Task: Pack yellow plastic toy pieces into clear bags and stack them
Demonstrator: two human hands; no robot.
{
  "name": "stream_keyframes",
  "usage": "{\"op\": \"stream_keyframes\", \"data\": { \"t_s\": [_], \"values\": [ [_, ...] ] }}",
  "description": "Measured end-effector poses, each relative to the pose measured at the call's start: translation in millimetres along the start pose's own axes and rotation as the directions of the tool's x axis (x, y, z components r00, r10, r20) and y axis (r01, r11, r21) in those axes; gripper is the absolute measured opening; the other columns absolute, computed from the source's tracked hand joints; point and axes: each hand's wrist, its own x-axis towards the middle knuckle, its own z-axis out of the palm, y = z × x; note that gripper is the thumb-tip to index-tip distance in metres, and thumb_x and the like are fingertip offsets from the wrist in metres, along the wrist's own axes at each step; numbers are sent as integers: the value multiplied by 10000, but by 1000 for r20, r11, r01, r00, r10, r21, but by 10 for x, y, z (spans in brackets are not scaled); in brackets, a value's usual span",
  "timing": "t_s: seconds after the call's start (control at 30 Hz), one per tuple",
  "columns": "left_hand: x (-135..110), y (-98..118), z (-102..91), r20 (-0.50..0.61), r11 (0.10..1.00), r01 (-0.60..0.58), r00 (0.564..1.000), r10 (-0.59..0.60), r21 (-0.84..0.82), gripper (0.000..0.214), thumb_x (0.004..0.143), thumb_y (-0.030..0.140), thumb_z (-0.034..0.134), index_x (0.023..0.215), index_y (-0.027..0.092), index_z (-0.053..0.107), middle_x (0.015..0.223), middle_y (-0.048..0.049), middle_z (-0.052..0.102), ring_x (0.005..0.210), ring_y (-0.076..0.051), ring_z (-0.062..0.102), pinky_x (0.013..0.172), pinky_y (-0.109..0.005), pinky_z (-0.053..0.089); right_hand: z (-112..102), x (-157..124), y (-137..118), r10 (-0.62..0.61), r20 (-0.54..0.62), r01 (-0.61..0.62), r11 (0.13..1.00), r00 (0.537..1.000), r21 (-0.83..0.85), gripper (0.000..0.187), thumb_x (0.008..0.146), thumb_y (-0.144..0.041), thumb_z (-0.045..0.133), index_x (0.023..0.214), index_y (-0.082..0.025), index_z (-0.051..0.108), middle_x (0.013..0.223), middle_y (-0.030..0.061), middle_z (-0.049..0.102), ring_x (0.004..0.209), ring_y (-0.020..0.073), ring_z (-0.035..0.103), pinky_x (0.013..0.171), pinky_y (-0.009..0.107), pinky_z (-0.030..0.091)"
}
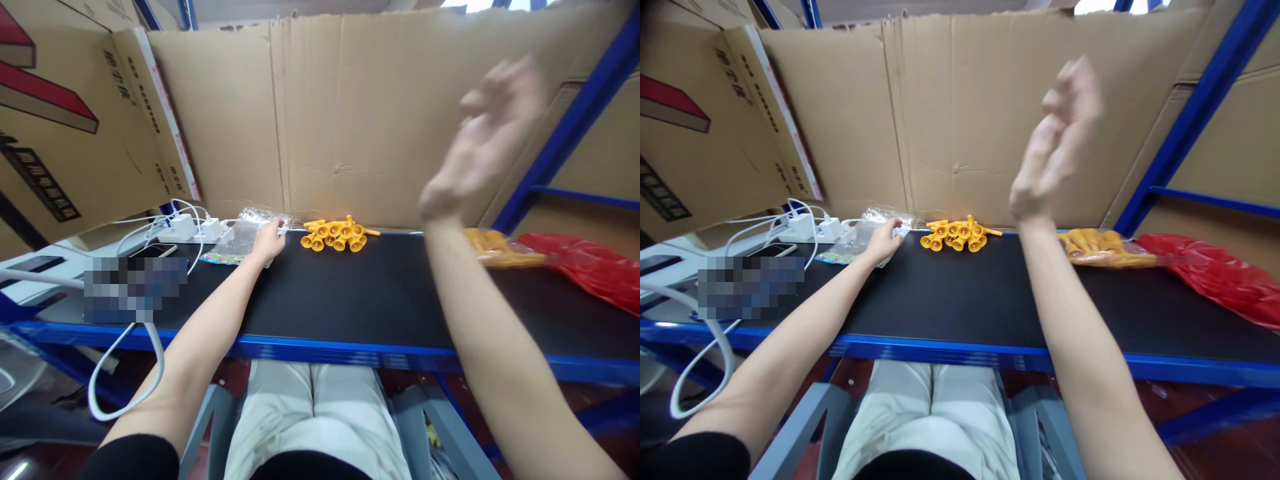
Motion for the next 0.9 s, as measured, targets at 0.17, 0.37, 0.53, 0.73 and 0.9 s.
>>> {"op": "stream_keyframes", "data": {
  "t_s": [0.17,0.37,0.53,0.73,0.9],
  "values": [
    [-5,-39,1,-2,999,36,999,-36,11,407,736,96,466,1134,111,551,1156,-122,611,1089,-234,556,963,-346,423,302,-976,216,183,440,-18,936,879,-353,541,956,-390,178,1461,-195,185,1458,108,311,1352,245,264,1089,525,187],
    [-3,-84,13,7,998,57,998,-57,17,416,738,92,460,1144,117,545,1178,-126,599,1101,-241,550,967,-353,422,281,-1342,471,416,499,-162,865,760,-475,527,942,-375,230,1413,-158,324,1470,97,325,1364,227,255,1110,497,162],
    [-3,-62,26,28,998,62,998,-63,11,419,732,91,472,1143,130,543,1180,-114,599,1100,-235,551,967,-351,420,333,-1313,421,422,601,-167,886,678,-433,526,942,-409,222,1410,-201,341,1476,70,320,1366,218,258,1110,503,168],
    [3,-90,56,38,998,54,998,-54,14,408,731,105,478,1132,133,549,1166,-113,607,1086,-229,559,959,-341,423,393,-1358,353,432,695,-148,890,574,-431,526,941,-414,221,1400,-205,371,1483,70,306,1378,238,230,1112,533,134],
    [9,-104,75,67,999,51,996,-51,6,396,736,114,481,1121,147,566,1155,-113,611,1069,-234,565,949,-352,428,415,-1390,366,456,733,-156,883,506,-442,501,940,-399,244,1380,-219,403,1478,66,314,1375,238,239,1102,550,141]
  ]
}}
